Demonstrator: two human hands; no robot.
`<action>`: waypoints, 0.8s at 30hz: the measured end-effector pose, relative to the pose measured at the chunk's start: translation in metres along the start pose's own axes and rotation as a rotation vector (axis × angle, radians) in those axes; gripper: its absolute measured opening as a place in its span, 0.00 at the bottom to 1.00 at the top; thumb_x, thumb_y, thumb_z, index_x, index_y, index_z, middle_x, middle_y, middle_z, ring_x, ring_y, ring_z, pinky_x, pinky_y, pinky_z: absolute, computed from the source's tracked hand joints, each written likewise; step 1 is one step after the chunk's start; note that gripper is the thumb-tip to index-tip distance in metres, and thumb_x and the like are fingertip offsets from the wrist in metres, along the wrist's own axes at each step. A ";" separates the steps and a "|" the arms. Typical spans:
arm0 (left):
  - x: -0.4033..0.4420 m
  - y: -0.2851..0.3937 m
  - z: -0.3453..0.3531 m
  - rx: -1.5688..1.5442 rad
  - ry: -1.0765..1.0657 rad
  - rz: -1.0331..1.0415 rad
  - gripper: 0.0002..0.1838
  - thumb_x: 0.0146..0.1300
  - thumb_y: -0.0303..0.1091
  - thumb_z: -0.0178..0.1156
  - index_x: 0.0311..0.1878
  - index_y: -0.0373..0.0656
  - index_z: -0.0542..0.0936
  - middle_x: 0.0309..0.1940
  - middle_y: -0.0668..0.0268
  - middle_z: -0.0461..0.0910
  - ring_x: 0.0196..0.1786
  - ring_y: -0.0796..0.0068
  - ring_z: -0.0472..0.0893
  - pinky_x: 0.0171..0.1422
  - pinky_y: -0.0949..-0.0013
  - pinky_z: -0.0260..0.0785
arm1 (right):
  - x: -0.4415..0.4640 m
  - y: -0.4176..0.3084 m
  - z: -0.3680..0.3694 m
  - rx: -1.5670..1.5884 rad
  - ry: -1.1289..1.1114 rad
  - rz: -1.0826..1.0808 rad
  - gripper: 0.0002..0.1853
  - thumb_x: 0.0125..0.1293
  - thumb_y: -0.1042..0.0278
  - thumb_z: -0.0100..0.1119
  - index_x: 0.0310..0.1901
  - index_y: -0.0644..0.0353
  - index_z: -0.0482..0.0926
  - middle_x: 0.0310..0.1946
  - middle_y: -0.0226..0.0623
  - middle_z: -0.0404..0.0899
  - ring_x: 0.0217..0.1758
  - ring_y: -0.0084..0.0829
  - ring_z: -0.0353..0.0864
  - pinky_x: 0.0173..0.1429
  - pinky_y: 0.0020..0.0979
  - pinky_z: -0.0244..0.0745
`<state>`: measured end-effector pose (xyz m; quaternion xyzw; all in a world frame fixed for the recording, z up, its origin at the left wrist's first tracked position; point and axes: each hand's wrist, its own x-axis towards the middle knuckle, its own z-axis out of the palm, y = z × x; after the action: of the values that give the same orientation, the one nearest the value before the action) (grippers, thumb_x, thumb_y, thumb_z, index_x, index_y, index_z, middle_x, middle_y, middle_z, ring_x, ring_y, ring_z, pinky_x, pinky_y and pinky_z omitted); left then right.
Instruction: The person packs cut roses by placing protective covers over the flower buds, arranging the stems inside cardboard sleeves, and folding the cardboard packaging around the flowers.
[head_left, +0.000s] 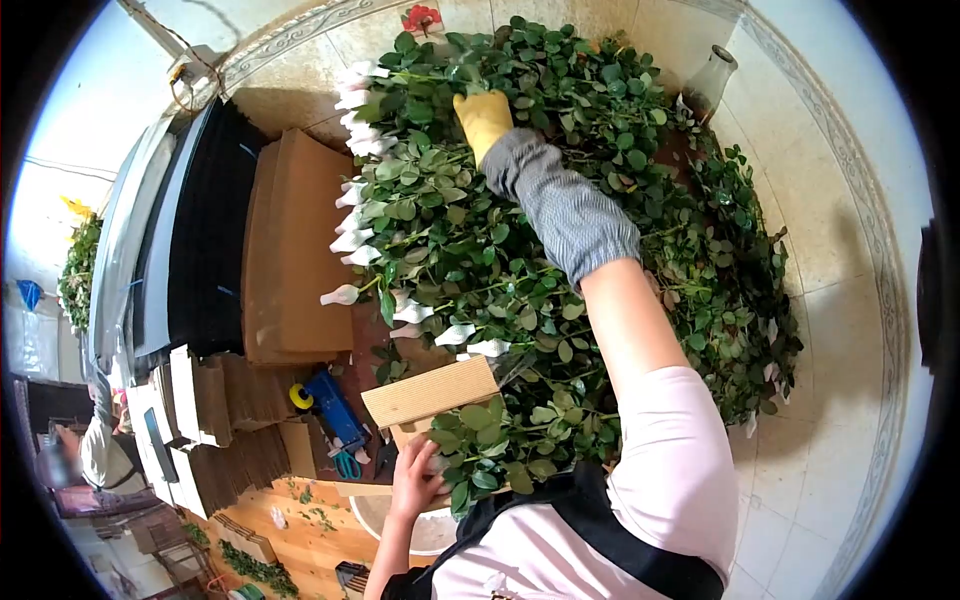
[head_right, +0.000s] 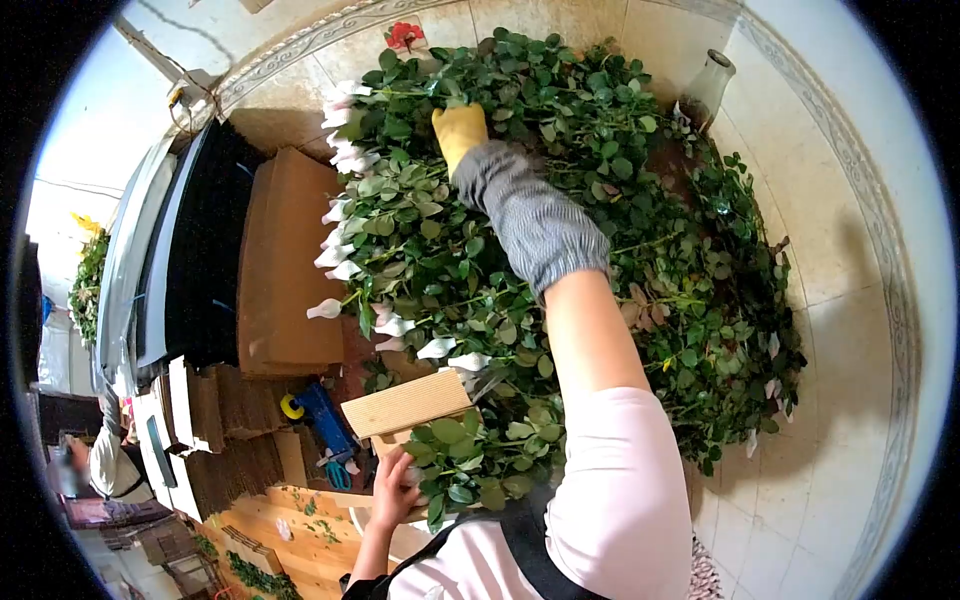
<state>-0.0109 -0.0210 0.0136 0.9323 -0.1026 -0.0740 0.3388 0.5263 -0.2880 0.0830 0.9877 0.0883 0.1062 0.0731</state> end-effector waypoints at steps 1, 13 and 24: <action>0.001 -0.001 0.001 0.003 0.003 -0.005 0.33 0.45 0.23 0.73 0.59 0.40 0.77 0.64 0.52 0.74 0.64 0.45 0.74 0.68 0.51 0.68 | -0.008 -0.003 0.000 0.063 0.022 0.043 0.19 0.68 0.69 0.58 0.60 0.50 0.77 0.44 0.30 0.88 0.50 0.33 0.87 0.55 0.35 0.75; -0.005 -0.011 0.006 -0.030 0.006 -0.010 0.36 0.43 0.17 0.68 0.62 0.40 0.76 0.65 0.51 0.72 0.67 0.46 0.73 0.70 0.55 0.69 | -0.262 0.102 -0.031 0.251 0.487 0.034 0.18 0.60 0.81 0.60 0.50 0.48 0.84 0.54 0.26 0.85 0.65 0.33 0.78 0.74 0.40 0.67; -0.002 -0.007 0.004 -0.063 0.040 0.050 0.35 0.45 0.16 0.66 0.62 0.38 0.75 0.65 0.53 0.72 0.67 0.48 0.72 0.71 0.56 0.67 | -0.330 0.060 -0.122 -0.136 0.486 -0.373 0.09 0.69 0.65 0.59 0.46 0.51 0.86 0.51 0.37 0.86 0.59 0.34 0.82 0.73 0.44 0.69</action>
<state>-0.0127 -0.0173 0.0064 0.9196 -0.1166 -0.0500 0.3717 0.1917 -0.3940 0.1460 0.8930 0.2756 0.3298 0.1338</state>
